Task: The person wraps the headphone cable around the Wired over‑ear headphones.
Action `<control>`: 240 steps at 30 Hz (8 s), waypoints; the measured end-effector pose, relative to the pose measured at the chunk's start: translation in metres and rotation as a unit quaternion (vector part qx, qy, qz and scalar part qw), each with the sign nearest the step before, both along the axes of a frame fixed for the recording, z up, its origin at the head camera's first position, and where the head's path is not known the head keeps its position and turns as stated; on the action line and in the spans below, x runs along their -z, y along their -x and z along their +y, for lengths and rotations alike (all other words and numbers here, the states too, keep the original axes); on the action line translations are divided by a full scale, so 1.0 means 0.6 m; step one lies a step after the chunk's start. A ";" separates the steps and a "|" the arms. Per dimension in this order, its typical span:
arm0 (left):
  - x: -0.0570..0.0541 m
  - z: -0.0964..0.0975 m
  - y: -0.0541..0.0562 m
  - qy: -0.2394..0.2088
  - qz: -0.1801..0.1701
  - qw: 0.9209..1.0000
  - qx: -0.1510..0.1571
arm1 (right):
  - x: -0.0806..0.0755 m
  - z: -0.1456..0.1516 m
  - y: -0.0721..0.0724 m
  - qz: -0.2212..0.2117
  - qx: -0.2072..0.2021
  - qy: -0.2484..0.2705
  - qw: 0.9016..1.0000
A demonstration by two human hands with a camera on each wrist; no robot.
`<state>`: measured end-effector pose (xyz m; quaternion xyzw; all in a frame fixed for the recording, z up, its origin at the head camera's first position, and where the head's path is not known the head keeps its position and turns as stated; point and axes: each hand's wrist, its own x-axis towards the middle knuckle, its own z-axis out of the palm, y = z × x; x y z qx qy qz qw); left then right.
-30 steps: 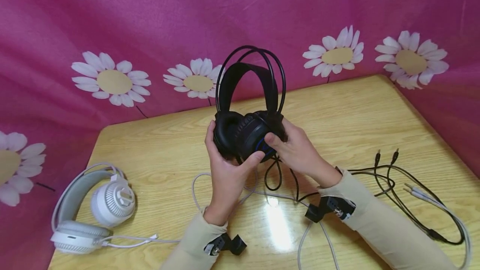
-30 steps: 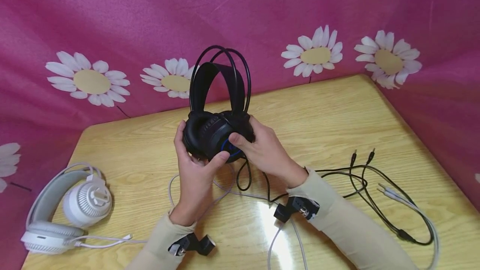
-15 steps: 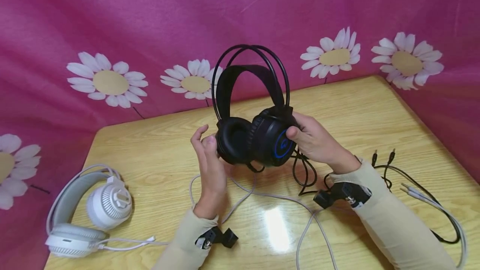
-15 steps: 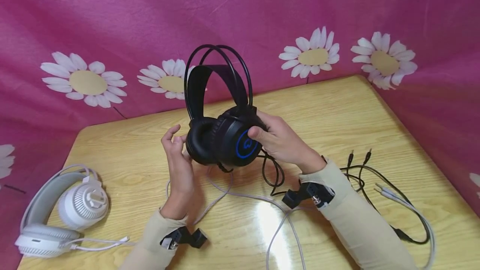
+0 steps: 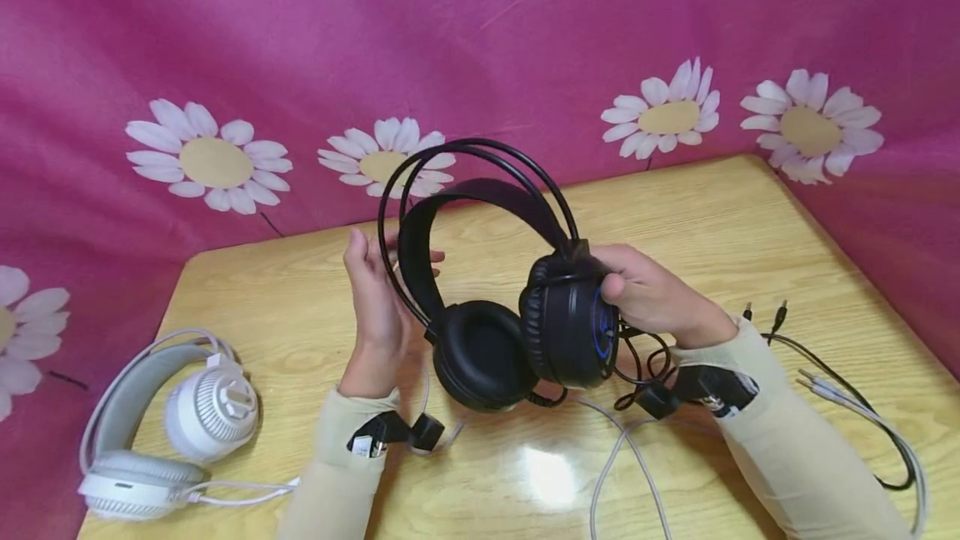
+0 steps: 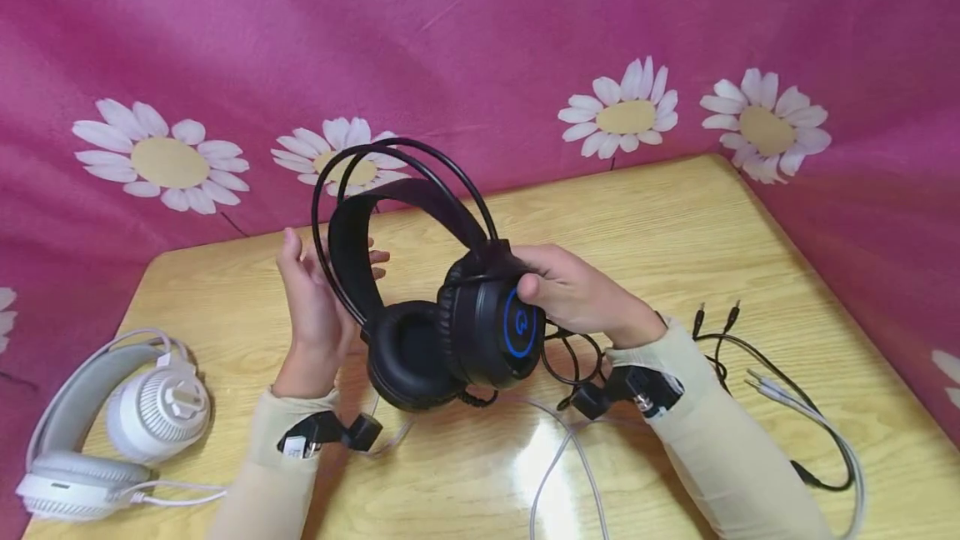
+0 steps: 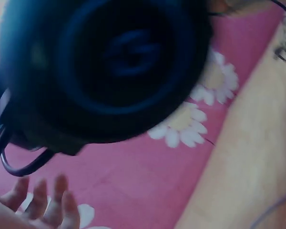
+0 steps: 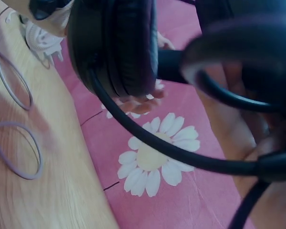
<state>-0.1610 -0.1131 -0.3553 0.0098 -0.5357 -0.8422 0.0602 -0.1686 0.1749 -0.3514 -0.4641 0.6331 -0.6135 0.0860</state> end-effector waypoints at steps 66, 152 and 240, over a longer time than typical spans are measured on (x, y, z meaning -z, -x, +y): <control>-0.043 -0.013 -0.055 0.115 0.093 0.988 0.050 | -0.003 0.032 0.027 0.097 0.011 -0.111 0.989; -0.093 -0.046 -0.097 0.194 0.127 0.973 0.022 | -0.041 0.019 -0.012 0.424 0.181 -0.192 0.866; -0.107 -0.108 -0.080 0.020 0.148 0.982 -0.119 | -0.039 0.018 -0.016 0.147 0.117 -0.115 0.975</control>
